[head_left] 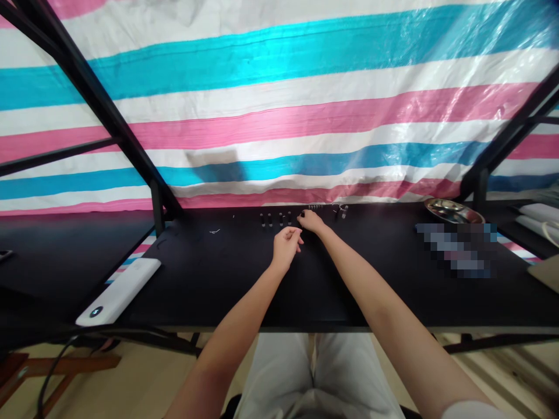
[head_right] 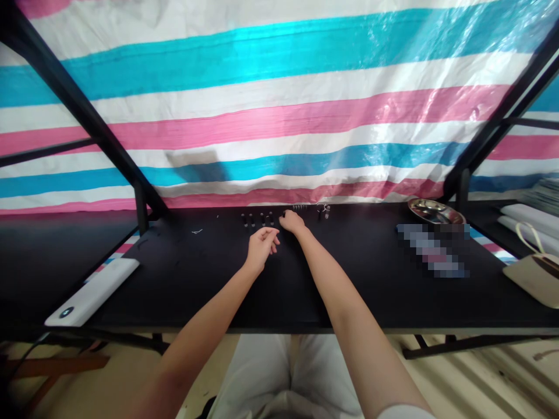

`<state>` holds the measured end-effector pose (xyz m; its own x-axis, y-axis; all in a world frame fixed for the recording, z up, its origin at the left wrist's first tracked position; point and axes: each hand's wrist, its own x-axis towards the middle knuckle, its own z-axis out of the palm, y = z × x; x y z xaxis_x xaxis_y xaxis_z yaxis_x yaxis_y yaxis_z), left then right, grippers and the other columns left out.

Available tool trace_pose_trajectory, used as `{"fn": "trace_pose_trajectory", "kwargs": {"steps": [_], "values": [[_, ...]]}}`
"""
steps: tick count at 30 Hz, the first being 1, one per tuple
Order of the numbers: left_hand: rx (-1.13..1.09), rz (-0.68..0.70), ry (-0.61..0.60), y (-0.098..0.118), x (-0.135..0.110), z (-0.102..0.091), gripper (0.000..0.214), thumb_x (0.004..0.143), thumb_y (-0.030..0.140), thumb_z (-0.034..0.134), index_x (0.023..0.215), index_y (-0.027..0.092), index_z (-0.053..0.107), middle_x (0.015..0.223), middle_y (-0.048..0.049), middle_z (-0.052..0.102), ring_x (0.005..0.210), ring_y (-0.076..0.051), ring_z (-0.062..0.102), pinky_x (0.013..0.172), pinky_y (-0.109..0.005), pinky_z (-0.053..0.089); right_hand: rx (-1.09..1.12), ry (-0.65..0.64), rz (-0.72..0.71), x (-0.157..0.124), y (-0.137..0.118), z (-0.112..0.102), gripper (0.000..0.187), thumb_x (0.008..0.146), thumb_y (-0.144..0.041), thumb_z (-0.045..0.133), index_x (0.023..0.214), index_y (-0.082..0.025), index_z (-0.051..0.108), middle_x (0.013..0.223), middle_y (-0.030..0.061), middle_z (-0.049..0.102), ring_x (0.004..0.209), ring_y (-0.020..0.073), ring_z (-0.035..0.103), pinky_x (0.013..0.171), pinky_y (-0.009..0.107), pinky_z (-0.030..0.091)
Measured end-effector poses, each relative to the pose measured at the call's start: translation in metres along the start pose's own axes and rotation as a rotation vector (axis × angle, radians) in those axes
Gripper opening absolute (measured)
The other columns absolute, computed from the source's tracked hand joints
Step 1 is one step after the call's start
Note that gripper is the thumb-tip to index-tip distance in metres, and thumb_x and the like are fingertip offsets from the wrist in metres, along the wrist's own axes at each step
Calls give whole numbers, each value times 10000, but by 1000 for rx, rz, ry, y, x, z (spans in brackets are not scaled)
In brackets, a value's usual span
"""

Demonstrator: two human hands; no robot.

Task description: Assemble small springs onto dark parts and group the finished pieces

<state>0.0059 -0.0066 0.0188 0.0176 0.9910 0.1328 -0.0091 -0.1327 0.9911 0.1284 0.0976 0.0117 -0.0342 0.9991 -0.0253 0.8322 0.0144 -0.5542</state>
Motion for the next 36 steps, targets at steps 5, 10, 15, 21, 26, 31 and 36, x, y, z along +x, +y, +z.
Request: {"fn": "trace_pose_trajectory", "kwargs": {"steps": [5,10,15,21,26,31,36], "values": [[7,1,-8,1,-1,1,210,733,340,544,768,139,597,543,23,560,363,-53,455,383,-179,308,-45,44,-19,-5,3,1,268,826,-338,450,1026,-181,535,998,78,650,880,198,609,714,277,433],[15,6,-8,1,-1,1,197,732,325,537,764,140,597,546,28,561,362,-51,453,387,-179,310,-42,70,-53,-9,5,2,265,801,-371,515,992,-195,564,993,57,650,899,186,600,709,259,431],[19,-10,5,3,-1,2,182,729,310,532,751,140,593,531,32,553,353,-51,449,375,-179,297,-94,57,-69,-12,3,4,202,770,-336,559,926,-215,601,909,28,660,854,178,608,696,256,432],[22,-3,10,2,-1,1,178,727,305,535,754,139,595,531,32,550,354,-52,450,372,-177,294,-124,33,-62,-10,1,1,216,754,-350,577,895,-191,618,922,52,659,845,181,609,658,244,431],[16,-3,9,0,1,1,176,729,303,534,756,140,595,538,31,555,354,-51,451,375,-179,303,-109,7,-78,-7,3,-1,240,726,-383,615,851,-178,620,879,49,662,791,169,611,622,228,423],[10,6,6,-2,1,0,177,731,312,539,748,143,590,539,30,560,352,-50,449,377,-179,304,-125,-36,-96,-6,6,-5,328,690,-389,663,914,-154,617,903,70,663,794,168,613,640,222,431],[10,10,6,-2,1,0,177,738,310,535,751,140,583,545,26,559,352,-50,452,371,-175,298,-204,-60,-111,-17,14,-16,433,674,-419,675,1010,-154,608,1027,103,644,902,207,608,701,244,441]]}}
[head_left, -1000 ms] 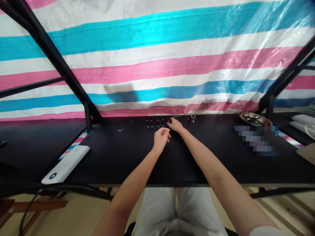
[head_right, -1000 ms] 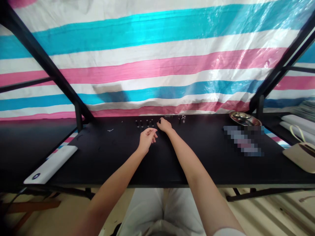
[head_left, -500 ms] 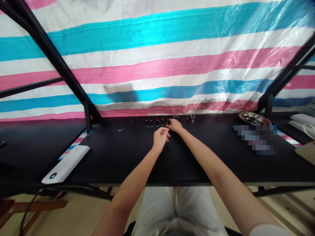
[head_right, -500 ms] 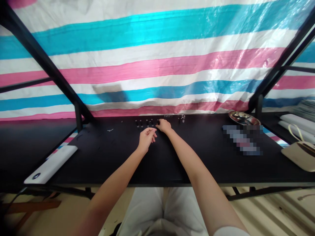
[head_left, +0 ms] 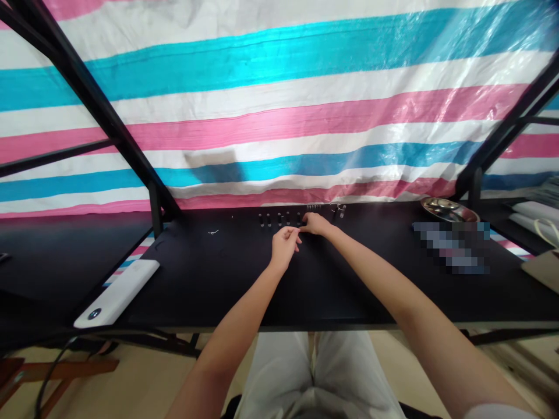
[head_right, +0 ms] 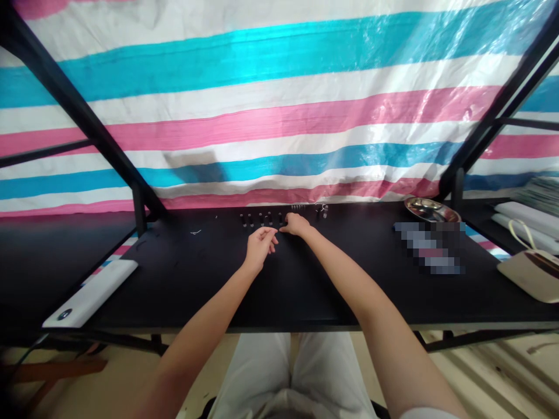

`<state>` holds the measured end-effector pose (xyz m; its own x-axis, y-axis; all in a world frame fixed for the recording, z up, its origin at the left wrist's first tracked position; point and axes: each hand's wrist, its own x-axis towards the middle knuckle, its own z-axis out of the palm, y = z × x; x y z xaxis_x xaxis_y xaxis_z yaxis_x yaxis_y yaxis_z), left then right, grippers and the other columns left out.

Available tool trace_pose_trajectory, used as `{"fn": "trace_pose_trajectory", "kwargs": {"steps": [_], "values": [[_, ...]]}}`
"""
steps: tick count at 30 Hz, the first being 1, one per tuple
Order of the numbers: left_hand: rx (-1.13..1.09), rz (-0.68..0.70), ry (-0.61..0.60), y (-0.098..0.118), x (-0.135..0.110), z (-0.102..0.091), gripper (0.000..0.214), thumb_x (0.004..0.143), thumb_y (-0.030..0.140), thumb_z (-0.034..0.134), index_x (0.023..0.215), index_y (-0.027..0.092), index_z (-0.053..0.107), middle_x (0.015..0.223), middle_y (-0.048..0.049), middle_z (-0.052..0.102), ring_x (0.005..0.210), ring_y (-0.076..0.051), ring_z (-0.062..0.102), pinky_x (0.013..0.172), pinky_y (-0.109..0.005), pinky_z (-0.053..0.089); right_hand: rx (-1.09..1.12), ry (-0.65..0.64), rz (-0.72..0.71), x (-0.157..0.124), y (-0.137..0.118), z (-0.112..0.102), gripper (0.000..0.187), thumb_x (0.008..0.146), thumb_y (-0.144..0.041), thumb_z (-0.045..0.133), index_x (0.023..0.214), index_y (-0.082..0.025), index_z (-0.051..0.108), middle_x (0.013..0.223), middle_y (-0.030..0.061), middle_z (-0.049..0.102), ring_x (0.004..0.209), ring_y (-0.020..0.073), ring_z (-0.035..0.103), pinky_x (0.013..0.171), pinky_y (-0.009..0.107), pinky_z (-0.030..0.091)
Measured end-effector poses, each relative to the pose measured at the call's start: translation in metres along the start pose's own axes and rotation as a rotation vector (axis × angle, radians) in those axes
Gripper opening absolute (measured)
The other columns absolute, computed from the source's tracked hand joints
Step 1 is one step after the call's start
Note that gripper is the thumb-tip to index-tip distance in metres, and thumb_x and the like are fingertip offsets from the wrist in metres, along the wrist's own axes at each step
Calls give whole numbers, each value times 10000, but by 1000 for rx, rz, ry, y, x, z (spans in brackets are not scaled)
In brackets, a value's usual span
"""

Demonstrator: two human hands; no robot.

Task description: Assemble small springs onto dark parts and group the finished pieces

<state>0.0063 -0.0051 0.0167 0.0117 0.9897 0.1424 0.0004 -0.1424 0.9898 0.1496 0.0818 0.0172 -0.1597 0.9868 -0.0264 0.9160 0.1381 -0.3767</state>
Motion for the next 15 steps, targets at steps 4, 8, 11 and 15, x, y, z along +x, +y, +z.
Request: {"fn": "trace_pose_trajectory", "kwargs": {"steps": [4,8,11,15], "values": [[3,-4,-2,0,0,0,188,740,316,535,776,139,589,548,25,557,354,-51,454,368,-173,294,-70,-32,-2,-20,16,-9,392,689,-392,662,1003,-161,616,979,93,658,886,203,616,711,247,447],[14,-5,-4,1,-1,0,196,742,326,536,769,139,589,555,23,557,359,-53,460,371,-175,300,-72,-104,3,-42,42,-29,305,655,-310,694,913,-158,641,824,56,676,739,166,631,638,221,456],[20,-2,-1,1,-2,0,191,743,323,533,769,141,589,556,23,560,360,-52,459,373,-176,305,7,-178,133,-48,68,-48,173,713,-296,638,776,-135,648,653,38,652,507,117,584,510,211,451],[23,1,-1,1,-1,0,200,742,332,536,769,141,588,550,24,557,362,-50,455,378,-175,315,200,63,366,-42,104,-54,430,693,-320,679,1040,-87,580,708,73,653,466,98,556,403,180,427]]}}
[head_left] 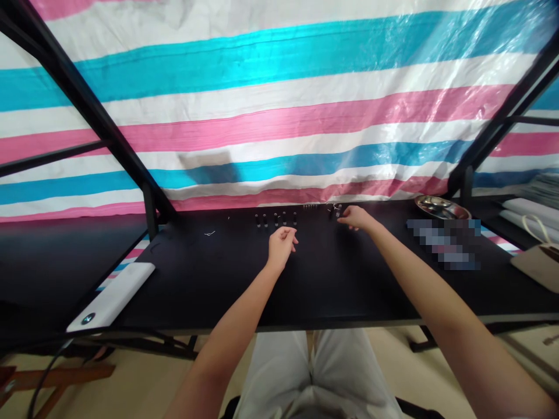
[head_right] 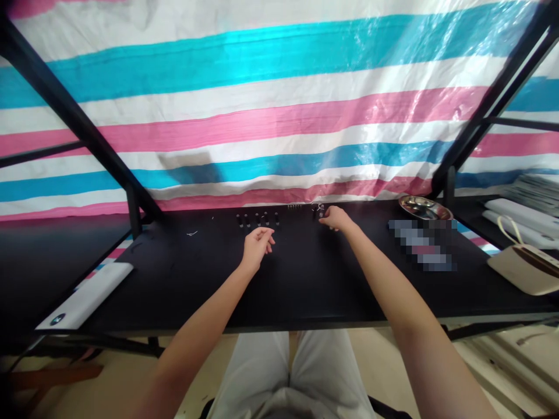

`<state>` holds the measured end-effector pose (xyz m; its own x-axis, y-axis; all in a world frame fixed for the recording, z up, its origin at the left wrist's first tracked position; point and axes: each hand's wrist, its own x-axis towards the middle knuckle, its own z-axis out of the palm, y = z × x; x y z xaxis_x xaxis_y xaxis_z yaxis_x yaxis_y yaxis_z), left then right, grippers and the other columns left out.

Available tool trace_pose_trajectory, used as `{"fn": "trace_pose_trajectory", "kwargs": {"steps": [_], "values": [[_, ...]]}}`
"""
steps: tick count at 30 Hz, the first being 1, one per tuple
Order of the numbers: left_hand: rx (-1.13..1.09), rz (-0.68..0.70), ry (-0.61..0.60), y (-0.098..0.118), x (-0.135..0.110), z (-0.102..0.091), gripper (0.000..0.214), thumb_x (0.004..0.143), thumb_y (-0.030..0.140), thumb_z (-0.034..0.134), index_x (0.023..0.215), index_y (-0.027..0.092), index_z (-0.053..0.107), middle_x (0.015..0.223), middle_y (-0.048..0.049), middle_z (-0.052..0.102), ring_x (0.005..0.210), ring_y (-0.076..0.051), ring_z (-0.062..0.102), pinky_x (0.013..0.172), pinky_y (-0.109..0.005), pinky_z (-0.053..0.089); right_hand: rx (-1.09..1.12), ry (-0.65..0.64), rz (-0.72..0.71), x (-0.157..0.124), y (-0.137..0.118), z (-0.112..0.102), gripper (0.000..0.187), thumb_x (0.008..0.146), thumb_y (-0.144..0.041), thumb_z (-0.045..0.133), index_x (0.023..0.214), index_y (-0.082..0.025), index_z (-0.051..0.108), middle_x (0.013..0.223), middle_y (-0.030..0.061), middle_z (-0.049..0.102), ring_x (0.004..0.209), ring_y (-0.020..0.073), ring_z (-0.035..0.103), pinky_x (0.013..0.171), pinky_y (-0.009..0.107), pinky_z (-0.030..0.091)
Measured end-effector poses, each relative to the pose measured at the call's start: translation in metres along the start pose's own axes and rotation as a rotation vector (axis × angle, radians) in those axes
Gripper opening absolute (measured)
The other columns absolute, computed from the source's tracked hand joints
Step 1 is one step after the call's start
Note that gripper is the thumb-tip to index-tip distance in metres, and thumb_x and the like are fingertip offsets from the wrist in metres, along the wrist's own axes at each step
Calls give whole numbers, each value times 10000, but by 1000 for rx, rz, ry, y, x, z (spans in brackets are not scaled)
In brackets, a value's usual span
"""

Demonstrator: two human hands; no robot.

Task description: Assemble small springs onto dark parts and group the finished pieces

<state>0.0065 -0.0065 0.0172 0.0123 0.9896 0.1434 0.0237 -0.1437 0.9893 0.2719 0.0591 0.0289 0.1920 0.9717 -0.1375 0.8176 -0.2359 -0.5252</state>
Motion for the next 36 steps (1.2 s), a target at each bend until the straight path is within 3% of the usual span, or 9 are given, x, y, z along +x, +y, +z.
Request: {"fn": "trace_pose_trajectory", "kwargs": {"steps": [3,6,13,16,19,26,32,36], "values": [[12,9,-4,0,0,0,205,743,338,535,768,142,589,553,24,559,363,-49,455,380,-174,316,249,119,21,14,13,9,700,611,-273,750,1216,-71,462,995,165,624,556,101,588,417,180,452],[29,23,-19,1,-1,0,208,746,342,532,772,144,591,556,23,562,363,-50,452,379,-176,313,405,149,6,22,14,22,736,591,-257,758,1237,-84,450,1117,192,568,560,89,587,436,190,459],[62,28,-28,3,-3,0,207,748,336,528,778,141,591,549,19,557,368,-56,450,386,-182,324,323,214,-18,37,-6,37,413,623,-260,724,979,-76,621,791,83,659,617,135,611,556,216,473],[80,45,-29,2,-3,-1,206,755,331,521,784,141,594,562,17,559,379,-58,459,396,-182,337,230,250,-27,42,-11,42,246,709,-223,639,913,-89,666,733,79,668,662,155,631,624,228,475],[88,55,-30,0,-2,-2,208,761,332,517,793,141,593,569,17,561,383,-58,462,404,-182,344,191,266,-34,39,-13,46,239,757,-204,583,936,-79,679,721,89,673,699,170,643,663,235,472],[127,39,-80,-2,-2,0,208,767,337,515,779,143,588,577,11,563,387,-60,463,405,-179,351,45,259,-217,-9,-34,38,255,766,-252,594,979,-155,694,922,87,687,879,206,627,789,277,455],[280,149,-131,-9,-4,1,348,740,260,548,1083,210,575,804,7,613,409,-37,447,479,-190,390,225,45,-438,-67,-53,43,244,799,-280,549,984,-196,684,801,25,676,636,133,619,679,244,479],[427,303,-170,-10,-7,1,430,730,220,560,1158,264,565,901,3,624,438,-38,421,569,-211,415,219,242,-570,-84,-51,60,270,832,-279,508,1037,-204,666,863,49,629,748,144,599,744,261,467]]}}
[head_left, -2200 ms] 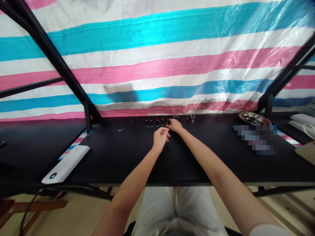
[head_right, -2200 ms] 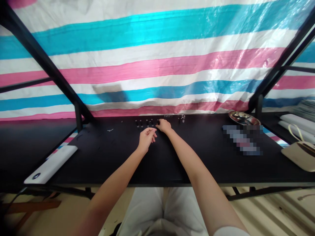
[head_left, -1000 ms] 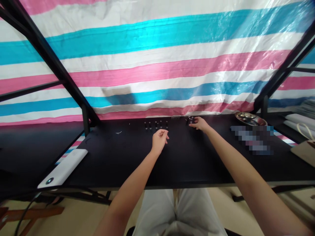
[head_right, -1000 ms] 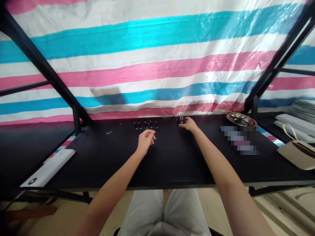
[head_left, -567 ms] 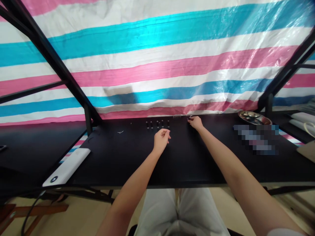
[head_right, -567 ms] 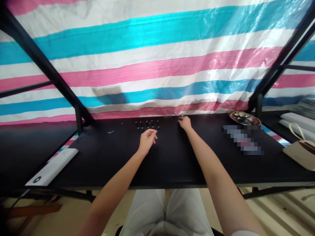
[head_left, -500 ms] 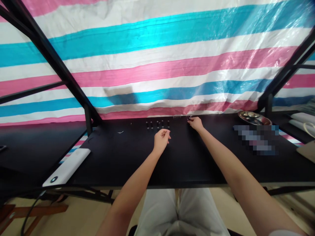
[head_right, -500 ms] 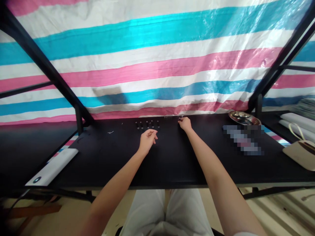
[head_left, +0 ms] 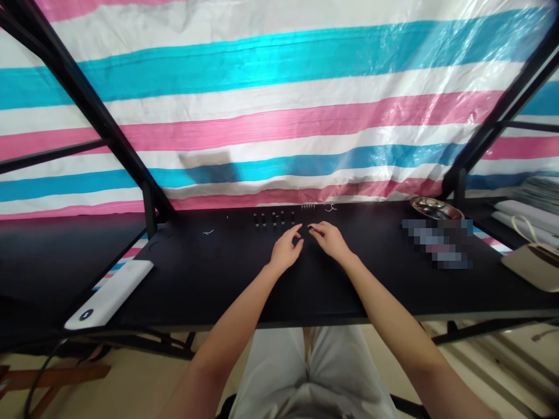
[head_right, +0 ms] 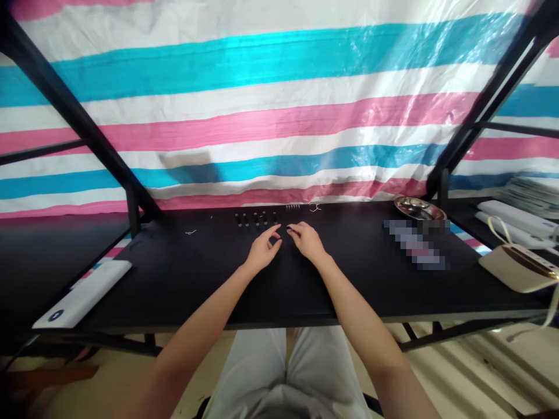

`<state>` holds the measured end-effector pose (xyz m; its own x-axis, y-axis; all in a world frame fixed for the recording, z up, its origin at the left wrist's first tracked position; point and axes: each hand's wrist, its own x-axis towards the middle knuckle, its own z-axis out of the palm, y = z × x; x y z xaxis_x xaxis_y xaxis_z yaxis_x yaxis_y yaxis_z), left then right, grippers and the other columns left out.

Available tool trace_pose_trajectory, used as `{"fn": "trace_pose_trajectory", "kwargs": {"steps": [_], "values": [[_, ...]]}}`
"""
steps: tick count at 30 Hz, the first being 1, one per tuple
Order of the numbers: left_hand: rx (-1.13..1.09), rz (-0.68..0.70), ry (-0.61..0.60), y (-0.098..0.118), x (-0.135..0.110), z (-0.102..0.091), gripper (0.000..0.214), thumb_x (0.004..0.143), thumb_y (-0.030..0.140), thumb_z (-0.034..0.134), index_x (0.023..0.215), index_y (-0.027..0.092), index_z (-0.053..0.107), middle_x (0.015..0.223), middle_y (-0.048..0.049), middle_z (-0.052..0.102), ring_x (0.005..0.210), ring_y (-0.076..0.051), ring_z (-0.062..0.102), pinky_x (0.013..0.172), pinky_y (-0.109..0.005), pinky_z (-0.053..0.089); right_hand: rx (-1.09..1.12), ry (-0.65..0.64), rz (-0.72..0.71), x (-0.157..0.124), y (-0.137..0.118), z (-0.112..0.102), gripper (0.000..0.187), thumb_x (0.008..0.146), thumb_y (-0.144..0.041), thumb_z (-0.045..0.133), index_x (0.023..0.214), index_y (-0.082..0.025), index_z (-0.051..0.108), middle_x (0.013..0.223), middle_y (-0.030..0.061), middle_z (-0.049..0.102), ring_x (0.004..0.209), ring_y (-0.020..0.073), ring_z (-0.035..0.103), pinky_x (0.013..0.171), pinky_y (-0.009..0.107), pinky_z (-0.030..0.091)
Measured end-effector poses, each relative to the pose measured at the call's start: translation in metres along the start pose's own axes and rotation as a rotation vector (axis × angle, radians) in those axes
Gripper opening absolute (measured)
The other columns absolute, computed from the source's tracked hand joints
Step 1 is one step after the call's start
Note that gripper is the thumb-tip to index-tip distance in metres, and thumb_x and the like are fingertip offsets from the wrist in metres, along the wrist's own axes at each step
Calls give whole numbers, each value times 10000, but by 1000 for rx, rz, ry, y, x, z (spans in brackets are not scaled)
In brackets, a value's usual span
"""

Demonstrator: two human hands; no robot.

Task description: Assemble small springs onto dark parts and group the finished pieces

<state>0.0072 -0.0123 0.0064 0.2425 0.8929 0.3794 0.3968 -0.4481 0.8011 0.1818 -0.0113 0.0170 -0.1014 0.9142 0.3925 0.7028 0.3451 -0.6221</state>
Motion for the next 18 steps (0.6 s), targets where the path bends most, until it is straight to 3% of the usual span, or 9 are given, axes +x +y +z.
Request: {"fn": "trace_pose_trajectory", "kwargs": {"steps": [5,12,18], "values": [[62,74,-20,0,0,3,192,749,273,562,895,216,673,871,-31,628,469,-63,409,532,-211,372,8,-1,-165,-12,0,9,308,863,-261,464,1124,-232,625,888,46,573,769,128,567,737,241,457],[21,34,35,6,0,2,233,732,310,591,938,221,653,798,-8,630,467,-65,377,528,-197,347,-89,-19,-207,-15,-2,11,323,875,-256,443,1153,-256,606,872,40,540,732,124,539,694,233,449],[68,78,54,5,0,2,173,753,251,554,906,223,629,822,7,608,459,-53,381,526,-192,345,-70,-43,-211,-14,0,12,327,872,-253,449,1164,-249,597,888,42,555,751,128,549,710,235,450]]}}
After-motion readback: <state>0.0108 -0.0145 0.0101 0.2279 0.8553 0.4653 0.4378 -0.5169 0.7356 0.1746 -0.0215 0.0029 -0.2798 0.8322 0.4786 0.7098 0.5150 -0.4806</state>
